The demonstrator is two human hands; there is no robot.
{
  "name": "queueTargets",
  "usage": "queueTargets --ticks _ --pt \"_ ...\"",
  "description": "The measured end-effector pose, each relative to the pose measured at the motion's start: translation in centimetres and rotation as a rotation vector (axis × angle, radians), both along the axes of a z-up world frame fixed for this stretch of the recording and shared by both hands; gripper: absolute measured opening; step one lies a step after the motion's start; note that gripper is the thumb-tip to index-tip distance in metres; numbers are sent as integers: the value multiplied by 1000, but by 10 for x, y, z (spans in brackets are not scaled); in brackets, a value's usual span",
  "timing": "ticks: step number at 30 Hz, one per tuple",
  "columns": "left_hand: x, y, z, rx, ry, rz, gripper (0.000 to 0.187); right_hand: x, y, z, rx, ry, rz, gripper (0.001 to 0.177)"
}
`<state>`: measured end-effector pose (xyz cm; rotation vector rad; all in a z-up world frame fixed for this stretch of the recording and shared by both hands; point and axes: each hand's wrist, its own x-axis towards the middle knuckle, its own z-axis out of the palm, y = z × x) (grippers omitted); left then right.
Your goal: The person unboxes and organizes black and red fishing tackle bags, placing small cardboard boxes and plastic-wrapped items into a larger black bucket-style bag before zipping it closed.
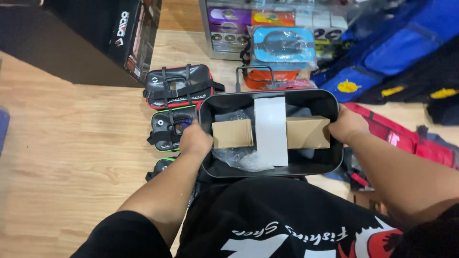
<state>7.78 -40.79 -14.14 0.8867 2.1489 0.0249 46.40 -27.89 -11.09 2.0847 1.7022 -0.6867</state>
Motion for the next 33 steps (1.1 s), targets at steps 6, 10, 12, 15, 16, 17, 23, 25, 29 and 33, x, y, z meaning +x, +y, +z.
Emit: queueTargets --ticks 6,10,12,15,16,17,23,25,29,33 --pt "3 -31 -16 26 38 -31 57 -8 -65 30 68 -3 -71 67" --pt "9 -52 -9 70 29 -25 52 6 -87 21 81 -10 -100 67" --pt "13 -66 5 118 -5 11 50 15 -97 13 118 14 -112 67" --pt "11 -84 5 103 31 -9 52 22 -111 5 133 35 -83 63" --pt "13 -95 8 97 36 -12 52 27 -116 0 127 39 -87 63" --pt "15 -103 13 108 39 -1 52 31 -119 -4 141 61 -87 64" --pt "17 -149 34 157 71 36 55 43 -140 -14 200 127 -96 70" --pt "16 -160 51 173 87 36 56 39 -139 -12 234 164 -106 70" --pt "3 -172 57 179 135 19 47 24 -149 -6 264 212 -105 66" --pt "-24 -175 31 148 161 -10 60 23 -159 -28 271 234 -113 62"
